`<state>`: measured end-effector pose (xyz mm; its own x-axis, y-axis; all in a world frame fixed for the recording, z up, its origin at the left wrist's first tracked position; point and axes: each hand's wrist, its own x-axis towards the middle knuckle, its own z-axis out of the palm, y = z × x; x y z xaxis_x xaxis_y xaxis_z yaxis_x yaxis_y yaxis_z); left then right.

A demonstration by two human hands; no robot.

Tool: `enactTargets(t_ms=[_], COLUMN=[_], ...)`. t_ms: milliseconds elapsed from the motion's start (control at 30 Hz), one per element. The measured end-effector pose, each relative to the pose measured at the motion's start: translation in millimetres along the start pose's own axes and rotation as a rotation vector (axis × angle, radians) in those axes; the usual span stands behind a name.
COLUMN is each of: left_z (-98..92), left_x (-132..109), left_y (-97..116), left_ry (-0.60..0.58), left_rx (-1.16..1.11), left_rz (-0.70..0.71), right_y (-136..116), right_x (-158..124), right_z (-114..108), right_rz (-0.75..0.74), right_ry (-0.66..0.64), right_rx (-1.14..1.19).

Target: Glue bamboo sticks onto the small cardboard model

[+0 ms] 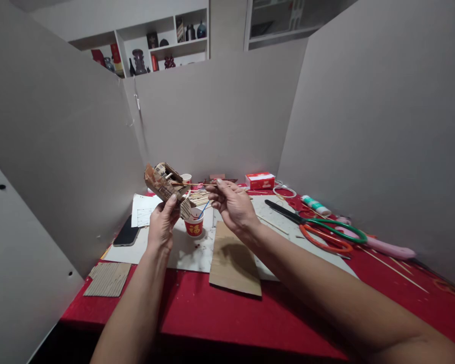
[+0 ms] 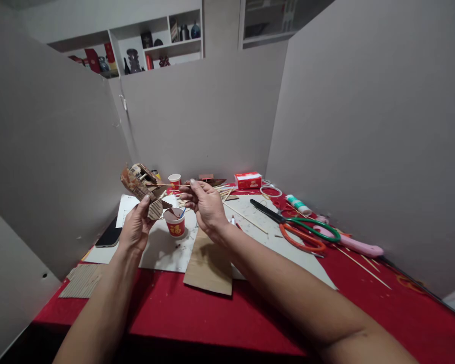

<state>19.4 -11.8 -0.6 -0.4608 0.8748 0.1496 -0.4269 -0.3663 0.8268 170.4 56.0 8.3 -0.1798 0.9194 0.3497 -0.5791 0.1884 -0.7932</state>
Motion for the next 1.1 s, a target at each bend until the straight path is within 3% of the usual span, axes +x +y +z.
enactTargets(t_ms=[367,700,1100], left_z=[-1.0,-4.1,-7.2], left_x=[1.8,3.0,6.3], left_y=[0.7,3.6,4.4], left_ry=[0.045,0.033,0.053], left_rx=[0.01,0.009,0.007], left_rz=[0.003,0.067,0.105], right_y=[14.1,17.6,18.9], right_x=[-9.4,-24.0,-24.4], right_z=[-4.3,-6.9,-11.2], right_rz=[-0.092,-0.329,-0.397], right_ry=[0.056,-0.157,-0.227], right_rx=[-0.177,-0.54,-0.574])
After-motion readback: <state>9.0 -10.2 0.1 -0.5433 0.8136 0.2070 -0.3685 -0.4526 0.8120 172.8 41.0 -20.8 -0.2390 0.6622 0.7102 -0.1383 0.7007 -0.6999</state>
